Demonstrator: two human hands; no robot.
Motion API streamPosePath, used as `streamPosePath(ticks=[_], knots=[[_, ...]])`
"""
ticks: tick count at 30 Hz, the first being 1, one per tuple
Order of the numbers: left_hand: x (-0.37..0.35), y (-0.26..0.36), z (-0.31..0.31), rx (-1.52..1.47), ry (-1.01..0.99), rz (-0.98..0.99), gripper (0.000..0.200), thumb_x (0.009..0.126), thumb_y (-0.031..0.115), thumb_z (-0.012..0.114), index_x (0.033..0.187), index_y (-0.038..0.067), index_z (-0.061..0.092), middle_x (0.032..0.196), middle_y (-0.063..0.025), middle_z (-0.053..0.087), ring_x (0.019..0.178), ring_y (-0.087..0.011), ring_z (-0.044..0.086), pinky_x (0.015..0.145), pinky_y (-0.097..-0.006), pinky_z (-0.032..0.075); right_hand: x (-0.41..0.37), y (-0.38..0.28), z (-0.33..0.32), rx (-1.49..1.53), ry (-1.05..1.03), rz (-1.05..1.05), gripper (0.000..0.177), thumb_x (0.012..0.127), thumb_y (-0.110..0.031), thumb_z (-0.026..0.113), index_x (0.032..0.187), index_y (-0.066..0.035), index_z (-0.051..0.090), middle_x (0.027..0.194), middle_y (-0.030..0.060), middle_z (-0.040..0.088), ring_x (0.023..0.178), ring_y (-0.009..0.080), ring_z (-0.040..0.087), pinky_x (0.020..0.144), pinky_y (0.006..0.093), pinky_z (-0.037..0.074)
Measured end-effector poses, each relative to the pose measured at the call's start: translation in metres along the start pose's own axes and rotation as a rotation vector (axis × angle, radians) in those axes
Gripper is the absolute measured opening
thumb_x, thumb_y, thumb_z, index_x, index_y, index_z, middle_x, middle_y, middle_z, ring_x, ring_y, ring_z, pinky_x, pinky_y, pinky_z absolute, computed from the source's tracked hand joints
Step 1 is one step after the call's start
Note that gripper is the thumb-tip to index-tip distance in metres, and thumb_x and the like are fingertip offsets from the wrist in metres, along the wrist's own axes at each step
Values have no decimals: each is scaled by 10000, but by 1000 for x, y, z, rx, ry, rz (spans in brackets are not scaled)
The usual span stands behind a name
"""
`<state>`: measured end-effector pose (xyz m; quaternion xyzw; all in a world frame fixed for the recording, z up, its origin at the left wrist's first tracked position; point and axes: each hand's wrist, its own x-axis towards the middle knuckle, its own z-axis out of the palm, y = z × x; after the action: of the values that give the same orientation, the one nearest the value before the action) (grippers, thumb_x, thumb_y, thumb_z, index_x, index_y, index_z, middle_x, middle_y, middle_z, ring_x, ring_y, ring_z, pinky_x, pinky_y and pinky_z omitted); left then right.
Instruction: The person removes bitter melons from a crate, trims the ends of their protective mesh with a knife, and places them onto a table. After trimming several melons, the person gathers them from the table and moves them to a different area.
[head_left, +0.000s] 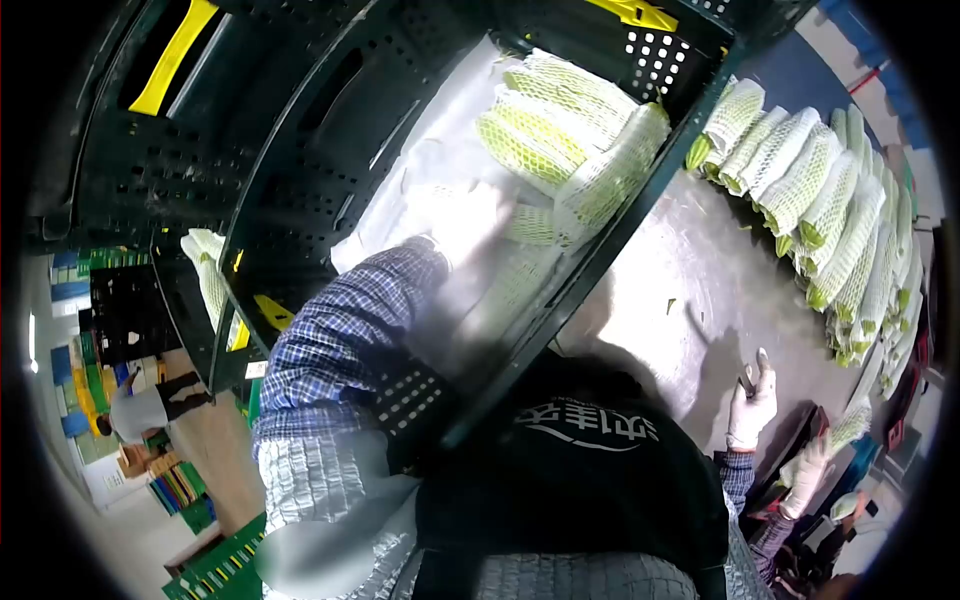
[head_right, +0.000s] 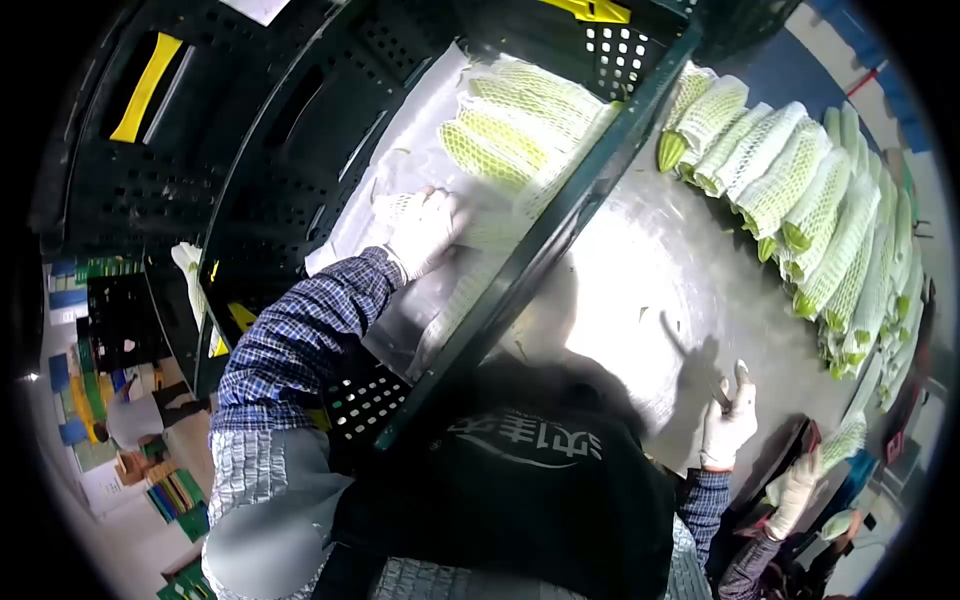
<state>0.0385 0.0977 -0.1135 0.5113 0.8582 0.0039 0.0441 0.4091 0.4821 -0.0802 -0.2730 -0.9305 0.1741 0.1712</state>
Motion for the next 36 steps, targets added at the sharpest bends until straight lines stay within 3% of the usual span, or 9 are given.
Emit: streamPosePath(ticks=[4, 5, 8, 11, 15, 19, 24, 29, 36], knots=[[17, 25, -41, -257, -182, -147, 505, 708, 116, 714, 1182, 45, 557, 1114, -188, 592, 1063, -369, 570, 926, -464, 464, 22, -45, -10, -105, -44, -76, 366, 852, -53, 676, 1213, -103, 654, 1105, 141, 700, 958, 311, 701, 812, 352, 568], [8, 1, 20, -63, -14, -115, 375, 872, 104, 528, 1237, 23, 559, 1111, -197, 657, 1003, -350, 639, 891, -480, 486, 24, -43, -11, -57, -31, -82, 356, 840, -78, 687, 1194, -104, 658, 1081, 129, 706, 942, 307, 704, 795, 361, 573], [8, -4, -13, -94, -325, -304, 676, 711, 204, 776, 1315, 75, 500, 1121, -191, 643, 1097, -379, 611, 956, -463, 476, 28, -48, -13, -100, 35, -136, 269, 829, -125, 706, 1096, -99, 681, 1038, 108, 712, 870, 282, 715, 717, 334, 577], [-1, -34, -50, -92, -351, -416, 763, 682, 247, 817, 1342, 88, 467, 1183, -184, 615, 1094, -375, 614, 954, -436, 495, 28, -51, -20, -76, 28, -133, 261, 840, -133, 700, 1097, -97, 681, 1012, 116, 716, 844, 301, 716, 710, 339, 576], [-39, -63, -115, -49, 49, -416, 725, 661, 230, 804, 1289, 46, 493, 1165, -189, 615, 1049, -382, 617, 912, -448, 509, 39, -64, -14, 131, 98, -175, 256, 823, -24, 668, 1078, -38, 683, 1039, 165, 714, 903, 314, 710, 783, 339, 561], [-61, -17, -196, -454, 378, -410, 584, 689, 211, 792, 1194, 17, 572, 1102, -154, 640, 1011, -290, 641, 898, -365, 516, 84, -87, 9, 837, 35, -79, 271, 901, 49, 581, 1156, -2, 659, 1101, 132, 705, 938, 139, 680, 790, 259, 522], [-70, 64, -231, -1114, 551, -276, 645, 704, 215, 857, 1235, 5, 556, 1133, -95, 650, 1004, -198, 642, 919, -356, 540, 129, -216, -39, 1012, -2, -516, 315, 888, 34, 618, 1197, -11, 657, 1085, 119, 707, 902, 148, 681, 811, 258, 538], [-72, 73, -227, -1144, 531, -173, 679, 769, 201, 819, 1331, -4, 497, 1240, -126, 622, 1098, -201, 619, 947, -335, 520, 139, -333, -73, 761, 262, -1116, 455, 827, -111, 734, 1260, -20, 627, 1263, 192, 641, 1073, 295, 674, 931, 333, 538], [-82, 84, -235, -1270, 559, -136, 722, 812, 110, 794, 1410, -7, 408, 1267, -123, 587, 1150, -203, 591, 1003, -338, 487, 111, -372, -60, 396, 430, -1071, 459, 772, -209, 774, 1201, -84, 670, 1163, 135, 681, 763, 239, 682, 662, 306, 537]])
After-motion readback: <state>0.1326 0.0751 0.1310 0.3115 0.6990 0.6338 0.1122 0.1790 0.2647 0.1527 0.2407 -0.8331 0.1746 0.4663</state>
